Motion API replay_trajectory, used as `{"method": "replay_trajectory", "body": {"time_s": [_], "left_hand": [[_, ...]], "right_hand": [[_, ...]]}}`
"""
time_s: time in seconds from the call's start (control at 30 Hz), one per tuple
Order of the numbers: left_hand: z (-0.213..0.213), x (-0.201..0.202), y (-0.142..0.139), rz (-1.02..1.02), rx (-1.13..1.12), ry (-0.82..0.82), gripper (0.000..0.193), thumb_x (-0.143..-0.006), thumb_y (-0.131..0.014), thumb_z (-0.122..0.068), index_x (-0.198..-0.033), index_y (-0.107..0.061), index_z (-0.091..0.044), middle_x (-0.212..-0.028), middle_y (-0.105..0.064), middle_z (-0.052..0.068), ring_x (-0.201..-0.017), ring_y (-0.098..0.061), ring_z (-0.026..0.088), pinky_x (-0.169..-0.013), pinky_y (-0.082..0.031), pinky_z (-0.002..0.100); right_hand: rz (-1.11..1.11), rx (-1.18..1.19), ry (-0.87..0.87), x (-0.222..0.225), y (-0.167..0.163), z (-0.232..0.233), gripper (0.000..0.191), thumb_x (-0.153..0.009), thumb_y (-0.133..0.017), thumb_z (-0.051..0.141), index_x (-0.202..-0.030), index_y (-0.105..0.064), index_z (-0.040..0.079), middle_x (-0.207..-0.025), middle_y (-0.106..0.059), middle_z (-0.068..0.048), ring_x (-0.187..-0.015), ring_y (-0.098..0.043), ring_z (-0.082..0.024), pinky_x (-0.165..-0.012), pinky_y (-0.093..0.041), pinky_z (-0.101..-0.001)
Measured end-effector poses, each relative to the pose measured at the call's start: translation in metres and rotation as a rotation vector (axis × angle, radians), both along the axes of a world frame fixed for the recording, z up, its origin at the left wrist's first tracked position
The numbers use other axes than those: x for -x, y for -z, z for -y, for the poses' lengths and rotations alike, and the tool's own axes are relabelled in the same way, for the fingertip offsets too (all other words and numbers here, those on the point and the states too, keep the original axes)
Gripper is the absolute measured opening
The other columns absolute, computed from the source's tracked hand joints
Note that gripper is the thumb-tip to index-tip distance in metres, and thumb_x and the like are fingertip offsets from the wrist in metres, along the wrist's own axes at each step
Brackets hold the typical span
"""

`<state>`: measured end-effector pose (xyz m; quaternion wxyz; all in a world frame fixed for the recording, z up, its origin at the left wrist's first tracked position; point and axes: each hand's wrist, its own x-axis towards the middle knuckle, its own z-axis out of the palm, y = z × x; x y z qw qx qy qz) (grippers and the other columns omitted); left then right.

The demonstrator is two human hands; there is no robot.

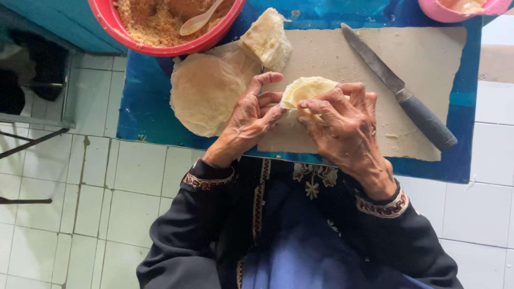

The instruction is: The person stretches a piece of dough thin by hand, places it onto a stack of dough rounds on the table, and cuts the stacked dough into wedges with a knife. They then fold and arrange the cut dough pieces on the table next to a red bowl of brown filling.

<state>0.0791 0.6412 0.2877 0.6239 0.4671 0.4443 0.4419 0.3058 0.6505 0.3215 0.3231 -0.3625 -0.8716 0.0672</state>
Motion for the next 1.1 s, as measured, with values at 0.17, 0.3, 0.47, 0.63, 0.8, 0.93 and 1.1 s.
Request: {"method": "replay_trajectory", "body": {"time_s": [0.17,0.3,0.47,0.63,0.8,0.93,1.1], "left_hand": [[0.002,-0.001,-0.002,-0.018,0.037,-0.025,0.055,-0.101,-0.065,-0.009,-0.149,-0.037,-0.01,-0.124,-0.07,0.008,-0.089,-0.062,0.003,-0.064,-0.049,0.019],[0.007,-0.001,-0.005,-0.105,-0.143,-0.01,0.078,-0.089,-0.083,-0.006,-0.15,-0.034,-0.008,-0.128,-0.068,0.012,-0.085,-0.06,0.002,-0.072,-0.053,0.017],[0.01,-0.006,-0.008,-0.173,-0.165,-0.042,0.081,-0.086,-0.084,-0.003,-0.15,-0.035,-0.007,-0.127,-0.066,0.012,-0.088,-0.065,-0.001,-0.069,-0.052,0.016],[0.009,-0.007,-0.009,-0.205,-0.156,-0.041,0.078,-0.086,-0.082,-0.001,-0.149,-0.036,-0.007,-0.126,-0.069,0.013,-0.08,-0.059,0.003,-0.063,-0.047,0.019],[0.009,-0.007,-0.005,-0.15,-0.143,-0.043,0.068,-0.094,-0.074,0.0,-0.149,-0.035,-0.007,-0.128,-0.069,0.014,-0.098,-0.073,0.01,-0.08,-0.06,0.024],[0.006,-0.009,-0.002,-0.083,-0.12,-0.058,0.067,-0.095,-0.07,0.0,-0.15,-0.033,-0.008,-0.125,-0.07,0.014,-0.105,-0.072,0.013,-0.089,-0.061,0.027],[0.005,-0.005,-0.005,-0.066,-0.045,-0.052,0.063,-0.101,-0.063,-0.004,-0.155,-0.032,-0.01,-0.122,-0.07,0.014,-0.103,-0.066,0.015,-0.088,-0.056,0.029]], "right_hand": [[0.041,0.061,-0.045,0.002,-0.01,-0.008,0.036,-0.083,-0.085,0.013,-0.118,-0.074,0.017,-0.112,-0.07,-0.002,-0.111,-0.056,-0.028,-0.09,-0.039,-0.0449],[0.034,0.049,-0.039,0.001,-0.008,-0.009,0.035,-0.088,-0.084,0.011,-0.121,-0.072,0.016,-0.117,-0.07,-0.002,-0.112,-0.058,-0.027,-0.094,-0.041,-0.0427],[0.065,-0.03,-0.011,0.004,-0.001,-0.008,0.033,-0.089,-0.084,0.009,-0.12,-0.073,0.014,-0.114,-0.07,-0.004,-0.111,-0.06,-0.028,-0.091,-0.04,-0.0428],[0.016,-0.02,-0.007,0.004,0.001,-0.011,0.03,-0.092,-0.084,0.01,-0.119,-0.072,0.011,-0.113,-0.071,-0.005,-0.107,-0.06,-0.028,-0.091,-0.04,-0.0421],[-0.036,-0.035,-0.032,0.004,0.005,-0.013,0.026,-0.098,-0.082,0.004,-0.122,-0.072,0.011,-0.114,-0.071,-0.003,-0.101,-0.062,-0.022,-0.092,-0.039,-0.0388],[-0.058,-0.133,-0.039,0.001,0.005,-0.006,0.031,-0.097,-0.083,0.004,-0.125,-0.072,0.012,-0.112,-0.068,-0.001,-0.104,-0.062,-0.024,-0.097,-0.038,-0.0406],[0.09,-0.25,-0.103,0.0,0.0,-0.002,0.033,-0.09,-0.086,0.011,-0.12,-0.074,0.013,-0.112,-0.067,0.001,-0.105,-0.06,-0.024,-0.096,-0.036,-0.05]]}}
